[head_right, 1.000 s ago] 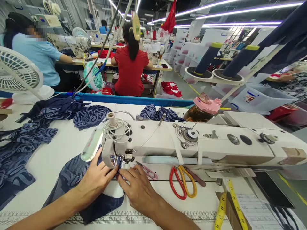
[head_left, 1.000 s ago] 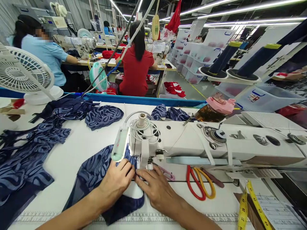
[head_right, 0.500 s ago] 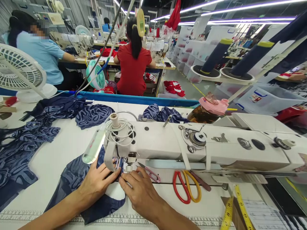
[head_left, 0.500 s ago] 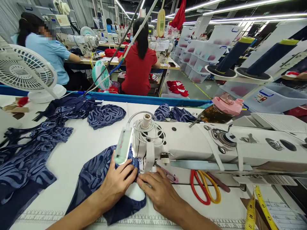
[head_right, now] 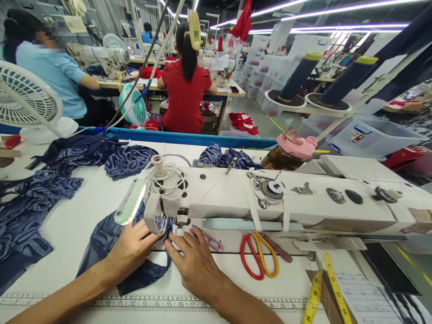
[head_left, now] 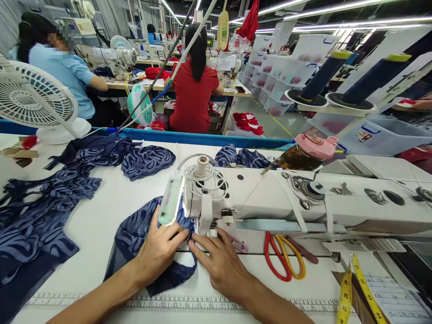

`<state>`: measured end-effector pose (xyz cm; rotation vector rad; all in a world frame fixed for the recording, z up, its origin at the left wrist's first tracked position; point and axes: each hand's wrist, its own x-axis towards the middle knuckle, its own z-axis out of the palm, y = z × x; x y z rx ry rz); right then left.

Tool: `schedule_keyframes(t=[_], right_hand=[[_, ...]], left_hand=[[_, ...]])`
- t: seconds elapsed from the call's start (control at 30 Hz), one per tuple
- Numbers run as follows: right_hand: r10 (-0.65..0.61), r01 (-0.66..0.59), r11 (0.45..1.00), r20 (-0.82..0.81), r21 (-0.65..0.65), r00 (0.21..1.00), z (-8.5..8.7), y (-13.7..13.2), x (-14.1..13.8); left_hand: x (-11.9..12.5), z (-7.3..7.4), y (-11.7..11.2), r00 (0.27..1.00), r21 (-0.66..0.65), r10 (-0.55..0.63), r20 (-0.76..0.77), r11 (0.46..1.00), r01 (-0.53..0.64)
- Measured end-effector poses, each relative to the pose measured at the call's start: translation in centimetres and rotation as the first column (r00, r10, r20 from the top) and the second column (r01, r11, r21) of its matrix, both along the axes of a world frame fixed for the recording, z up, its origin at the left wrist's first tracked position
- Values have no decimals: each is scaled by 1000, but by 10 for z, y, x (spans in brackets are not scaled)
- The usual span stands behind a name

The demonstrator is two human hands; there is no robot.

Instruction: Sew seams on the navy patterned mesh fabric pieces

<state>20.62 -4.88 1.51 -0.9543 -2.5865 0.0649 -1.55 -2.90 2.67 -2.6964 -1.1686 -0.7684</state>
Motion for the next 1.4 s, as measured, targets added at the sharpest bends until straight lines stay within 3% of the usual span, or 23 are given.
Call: schedule_keyframes(t=[0.2, 0.47, 0.77, 0.97, 1.1, 1.23, 1.4], right_hand=[[42, -40, 999, -81, 29, 996, 8, -3, -4], [58, -59, 998, -66, -21, 996, 5, -4, -5], [70, -70, 998, -65, -7, 995, 7, -4, -5], [87, -86, 996, -89, 9, 992, 7, -3, -6], [87, -87, 996, -93, 11, 992, 7, -4, -5], [56, -55, 998, -93, 17, 994, 6, -4, -3], [-14, 14, 1000, 6, -5, 1000, -2, 1, -2]], left_hand=[[-6, -5, 1, 995, -42, -29, 97, 999, 34], [2, -2, -7, 993, -130, -26, 118, 991, 42], [7, 2, -10, 992, -107, -50, 115, 992, 62], [4, -12, -20, 999, -59, -29, 33, 998, 31], [1, -22, -24, 998, -62, 10, 63, 998, -6], [2, -23, -19, 997, -21, 23, 80, 1000, -22], [-3, -17, 6, 998, -22, -3, 56, 1000, 4]])
